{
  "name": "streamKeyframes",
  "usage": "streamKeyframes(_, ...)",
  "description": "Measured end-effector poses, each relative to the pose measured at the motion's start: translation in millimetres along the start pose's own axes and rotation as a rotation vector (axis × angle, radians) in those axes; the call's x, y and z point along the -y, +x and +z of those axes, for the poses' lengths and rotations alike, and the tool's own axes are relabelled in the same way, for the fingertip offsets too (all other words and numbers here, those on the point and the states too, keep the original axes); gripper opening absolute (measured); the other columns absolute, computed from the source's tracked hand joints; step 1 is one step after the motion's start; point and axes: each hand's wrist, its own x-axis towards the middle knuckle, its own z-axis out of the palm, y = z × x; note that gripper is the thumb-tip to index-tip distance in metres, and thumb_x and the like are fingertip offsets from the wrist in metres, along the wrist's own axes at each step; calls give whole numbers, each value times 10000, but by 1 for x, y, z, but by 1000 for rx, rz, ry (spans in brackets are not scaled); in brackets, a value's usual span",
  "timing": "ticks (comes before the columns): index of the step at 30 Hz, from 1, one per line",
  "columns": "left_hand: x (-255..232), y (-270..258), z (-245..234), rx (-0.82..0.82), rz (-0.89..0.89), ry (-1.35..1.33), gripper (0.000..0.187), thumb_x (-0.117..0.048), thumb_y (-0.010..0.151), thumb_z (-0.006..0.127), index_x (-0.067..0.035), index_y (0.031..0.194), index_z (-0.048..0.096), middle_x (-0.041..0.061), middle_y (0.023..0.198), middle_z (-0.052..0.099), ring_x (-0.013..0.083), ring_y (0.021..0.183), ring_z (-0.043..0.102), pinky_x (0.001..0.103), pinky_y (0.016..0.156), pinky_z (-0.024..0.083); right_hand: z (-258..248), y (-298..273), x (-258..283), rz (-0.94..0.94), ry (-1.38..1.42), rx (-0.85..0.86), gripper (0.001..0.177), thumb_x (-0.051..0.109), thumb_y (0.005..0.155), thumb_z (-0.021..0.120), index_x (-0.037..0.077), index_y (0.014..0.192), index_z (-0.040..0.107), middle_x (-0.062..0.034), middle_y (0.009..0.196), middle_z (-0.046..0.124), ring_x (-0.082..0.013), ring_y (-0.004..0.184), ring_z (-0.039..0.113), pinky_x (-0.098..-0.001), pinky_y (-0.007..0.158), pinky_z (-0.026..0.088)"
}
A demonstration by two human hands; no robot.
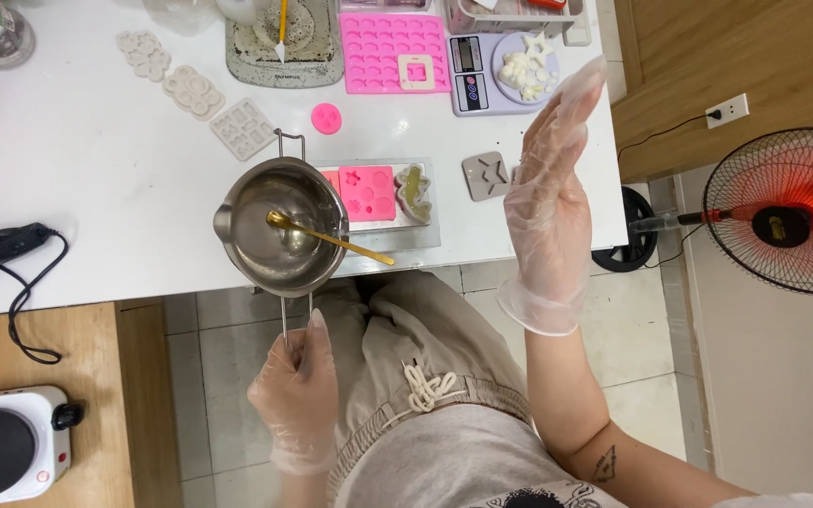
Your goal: Preparing candle wax and using molds and a heat gun to create decorative wax elements.
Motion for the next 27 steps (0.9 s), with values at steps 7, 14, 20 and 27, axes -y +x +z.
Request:
streamKeyframes(7, 23, 17, -2, -50, -5, -81, 272, -121, 957, 745, -5, 723, 671, 14, 569, 616, 64, 459, 463, 197, 419, 364, 2, 4, 7, 40, -169, -6, 439, 240, 1318, 212, 147, 1707, 392, -124, 1632, 467, -352, 1468, 444, -562, 1276, 343)
streamKeyframes(14, 72, 56, -4, -166, -288, -99, 359, -285, 971, 726, 32, 804, 703, 54, 659, 663, 120, 562, 530, 251, 555, 460, 11, 5, 15, 7, -240, -3, 673, 235, 1140, 507, 101, 1758, 276, -250, 1638, 384, -449, 1482, 367, -620, 1261, 297)
streamKeyframes(20, 109, 91, 12, -230, -384, -287, 307, -212, 981, 715, -50, 733, 635, 13, 598, 572, 79, 510, 451, 225, 478, 382, 20, 7, 14, 85, -286, 31, 795, 210, 1050, 544, -5, 1723, 179, -267, 1751, 78, -427, 1573, 160, -615, 1272, 222)
streamKeyframes(27, 107, 116, 26, -214, -509, -410, 308, -294, 996, 708, -103, 768, 631, -29, 603, 535, 50, 520, 432, 195, 484, 365, 22, 10, 8, 106, -295, 15, 795, 163, 1059, 540, 53, 1746, 156, -238, 1749, 109, -421, 1548, 215, -618, 1271, 227)
